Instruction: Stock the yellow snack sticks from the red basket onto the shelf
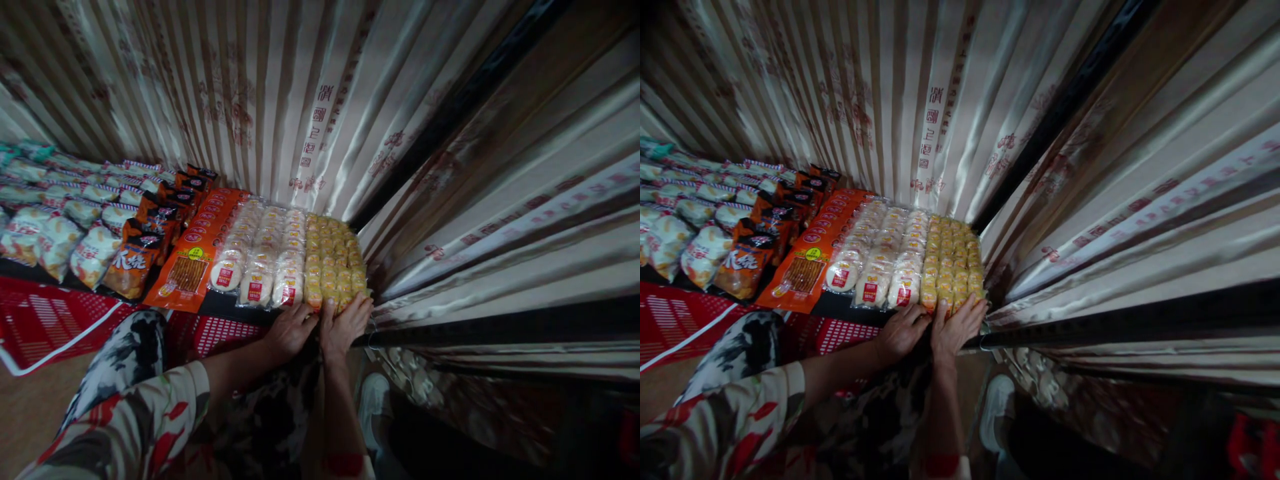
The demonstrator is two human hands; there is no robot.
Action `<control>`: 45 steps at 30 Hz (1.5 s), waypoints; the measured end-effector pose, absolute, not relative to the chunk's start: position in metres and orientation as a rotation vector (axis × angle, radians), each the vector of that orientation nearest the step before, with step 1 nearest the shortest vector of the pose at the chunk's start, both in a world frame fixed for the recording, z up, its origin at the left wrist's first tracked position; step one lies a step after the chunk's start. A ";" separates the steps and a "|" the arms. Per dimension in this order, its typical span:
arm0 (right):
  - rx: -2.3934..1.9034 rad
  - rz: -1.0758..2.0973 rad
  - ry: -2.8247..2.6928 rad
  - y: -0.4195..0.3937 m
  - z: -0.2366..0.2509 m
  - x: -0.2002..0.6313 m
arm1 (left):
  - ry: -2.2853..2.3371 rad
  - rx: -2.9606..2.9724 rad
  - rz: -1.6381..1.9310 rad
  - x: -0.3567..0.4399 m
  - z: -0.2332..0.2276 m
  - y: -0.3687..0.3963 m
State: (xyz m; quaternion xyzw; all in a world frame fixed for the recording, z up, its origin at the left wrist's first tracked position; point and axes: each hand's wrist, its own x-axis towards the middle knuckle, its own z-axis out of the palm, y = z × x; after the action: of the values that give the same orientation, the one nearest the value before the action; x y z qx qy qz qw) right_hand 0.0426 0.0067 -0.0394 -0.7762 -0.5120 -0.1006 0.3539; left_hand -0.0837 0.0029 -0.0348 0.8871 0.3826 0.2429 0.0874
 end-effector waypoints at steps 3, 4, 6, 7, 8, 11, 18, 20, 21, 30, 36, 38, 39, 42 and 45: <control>-2.063 -0.340 -1.344 0.017 -0.046 0.042 | 1.171 2.603 0.721 -0.079 -0.038 0.010; -2.076 -0.364 -1.349 0.019 -0.047 0.042 | 1.179 2.581 0.736 -0.078 -0.039 0.012; -2.089 -0.403 -1.357 0.022 -0.050 0.040 | 1.177 2.543 0.767 -0.076 -0.042 0.014; -2.090 -0.418 -1.363 0.023 -0.050 0.040 | 1.168 2.535 0.778 -0.075 -0.043 0.014; -2.089 -0.430 -1.366 0.023 -0.051 0.040 | 1.163 2.534 0.792 -0.075 -0.044 0.013; -2.068 -0.435 -1.363 0.022 -0.052 0.041 | 1.172 2.540 0.857 -0.078 -0.041 0.009; -1.983 -0.474 -1.375 0.019 -0.049 0.043 | 1.284 2.347 1.137 -0.082 0.009 0.055; -1.979 -0.485 -1.416 0.019 -0.047 0.041 | 1.494 2.262 1.077 -0.075 0.024 0.093; -1.977 -0.488 -1.441 0.020 -0.046 0.041 | 1.563 2.240 0.990 -0.070 0.029 0.114; -1.938 -0.576 -1.488 0.025 -0.048 0.046 | 1.380 2.441 0.376 -0.032 0.023 0.212; -2.003 -0.524 -1.502 0.032 -0.049 0.042 | 1.313 2.509 0.285 -0.029 0.009 0.219; -1.997 -0.522 -1.488 0.035 -0.050 0.042 | 1.305 2.512 0.285 -0.029 0.006 0.220; -1.989 -0.525 -1.475 0.036 -0.051 0.042 | 1.303 2.504 0.280 -0.030 0.006 0.219; -1.967 -0.546 -1.451 0.039 -0.054 0.044 | 1.283 2.470 0.296 -0.032 0.007 0.218; -1.949 -0.556 -1.456 0.039 -0.055 0.045 | 1.250 2.433 0.349 -0.033 0.018 0.218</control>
State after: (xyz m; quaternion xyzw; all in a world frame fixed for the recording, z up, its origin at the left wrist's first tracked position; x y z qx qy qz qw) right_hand 0.0446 0.0386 -0.0549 -0.7406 -0.5533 -0.2113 0.3174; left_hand -0.0326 0.2179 0.0177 0.8661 0.4451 0.1241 0.1908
